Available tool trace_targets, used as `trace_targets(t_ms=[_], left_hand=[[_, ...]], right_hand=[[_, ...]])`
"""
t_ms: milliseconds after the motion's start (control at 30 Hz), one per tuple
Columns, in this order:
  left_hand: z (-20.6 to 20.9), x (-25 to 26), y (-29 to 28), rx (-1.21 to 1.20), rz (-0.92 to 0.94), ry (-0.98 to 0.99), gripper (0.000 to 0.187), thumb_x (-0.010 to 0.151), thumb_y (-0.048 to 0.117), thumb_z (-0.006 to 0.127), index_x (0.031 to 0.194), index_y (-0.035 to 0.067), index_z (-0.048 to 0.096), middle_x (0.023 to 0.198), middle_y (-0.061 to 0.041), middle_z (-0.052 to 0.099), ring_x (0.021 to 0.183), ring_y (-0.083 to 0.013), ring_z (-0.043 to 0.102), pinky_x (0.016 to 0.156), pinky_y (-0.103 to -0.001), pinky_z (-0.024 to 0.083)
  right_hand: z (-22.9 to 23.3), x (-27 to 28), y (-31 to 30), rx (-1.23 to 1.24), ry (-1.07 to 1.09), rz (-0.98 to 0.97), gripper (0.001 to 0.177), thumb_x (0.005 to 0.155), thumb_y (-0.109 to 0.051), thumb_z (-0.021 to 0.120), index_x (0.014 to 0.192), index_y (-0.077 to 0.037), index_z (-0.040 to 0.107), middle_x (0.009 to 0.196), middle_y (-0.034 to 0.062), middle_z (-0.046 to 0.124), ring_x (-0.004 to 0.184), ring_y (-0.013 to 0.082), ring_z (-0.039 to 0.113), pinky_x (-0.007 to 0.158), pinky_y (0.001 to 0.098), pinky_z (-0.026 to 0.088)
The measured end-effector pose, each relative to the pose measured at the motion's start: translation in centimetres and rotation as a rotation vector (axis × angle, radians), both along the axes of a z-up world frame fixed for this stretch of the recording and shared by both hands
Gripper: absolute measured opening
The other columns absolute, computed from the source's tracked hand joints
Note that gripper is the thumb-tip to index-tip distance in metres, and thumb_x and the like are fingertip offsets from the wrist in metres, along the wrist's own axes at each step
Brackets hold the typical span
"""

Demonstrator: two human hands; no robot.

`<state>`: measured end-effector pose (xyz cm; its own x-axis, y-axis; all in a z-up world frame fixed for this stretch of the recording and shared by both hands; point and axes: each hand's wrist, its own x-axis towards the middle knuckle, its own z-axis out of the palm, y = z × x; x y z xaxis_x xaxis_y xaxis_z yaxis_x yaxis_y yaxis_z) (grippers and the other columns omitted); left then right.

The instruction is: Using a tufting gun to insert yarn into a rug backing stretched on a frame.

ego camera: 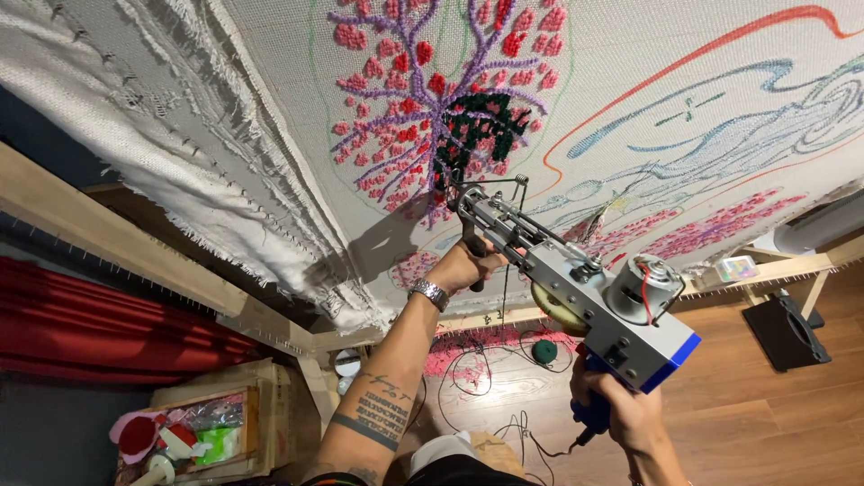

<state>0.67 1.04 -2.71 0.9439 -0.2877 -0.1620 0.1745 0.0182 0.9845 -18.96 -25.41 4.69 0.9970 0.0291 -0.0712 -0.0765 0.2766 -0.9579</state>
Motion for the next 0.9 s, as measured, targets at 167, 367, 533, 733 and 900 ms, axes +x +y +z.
trace_targets(t_ms=[167,367,533,733,900], left_hand=[[-0.9,0.7,0.5,-0.064,0.012,0.04,0.026,0.084,0.017,0.082,0.084,0.012,0.056,0.07,0.001,0.061,0.058,-0.0091,0.055,0.051,-0.029,0.043],[-0.1,1.1,0.9,-0.122,0.054,0.09,0.032,0.079,0.016,0.086,0.084,0.012,0.055,0.072,0.001,0.062,0.058,-0.0092,0.057,0.051,-0.029,0.046],[-6.4,5.4,1.7,-0.011,0.061,-0.039,0.031,0.079,0.02,0.088,0.084,0.011,0.059,0.072,0.001,0.062,0.058,-0.0079,0.052,0.051,-0.03,0.042],[-15.5,12.0,3.7,0.284,0.029,-0.411,0.031,0.08,0.012,0.083,0.074,0.005,0.054,0.068,-0.002,0.055,0.061,-0.012,0.047,0.053,-0.034,0.041],[-8.4,11.6,3.9,0.638,0.037,-0.238,0.017,0.076,0.007,0.076,0.074,-0.001,0.06,0.067,-0.009,0.061,0.059,-0.0187,0.052,0.054,-0.04,0.047]], right_hand=[[0.0,0.6,0.6,0.021,-0.022,0.025,0.022,0.074,0.004,0.057,0.096,0.008,0.057,0.066,0.0127,0.055,0.05,0.021,0.051,0.044,0.0353,0.044],[-0.3,1.3,1.3,0.012,-0.025,0.04,0.016,0.077,0.004,0.056,0.092,0.009,0.057,0.065,0.0124,0.055,0.051,0.02,0.05,0.045,0.0343,0.044],[-0.2,2.0,3.2,-0.007,-0.05,0.024,0.017,0.076,0.005,0.055,0.093,0.007,0.058,0.065,0.0121,0.057,0.049,0.0192,0.052,0.043,0.0335,0.045],[-2.5,2.4,5.3,-0.096,-0.045,-0.041,0.013,0.083,0.004,0.061,0.096,0.007,0.061,0.067,0.0094,0.061,0.05,0.0167,0.056,0.043,0.0308,0.047],[-1.7,3.1,8.0,-0.146,-0.052,-0.05,0.021,0.083,0.002,0.061,0.104,0.004,0.062,0.067,0.0074,0.064,0.049,0.0141,0.058,0.042,0.0282,0.047]])
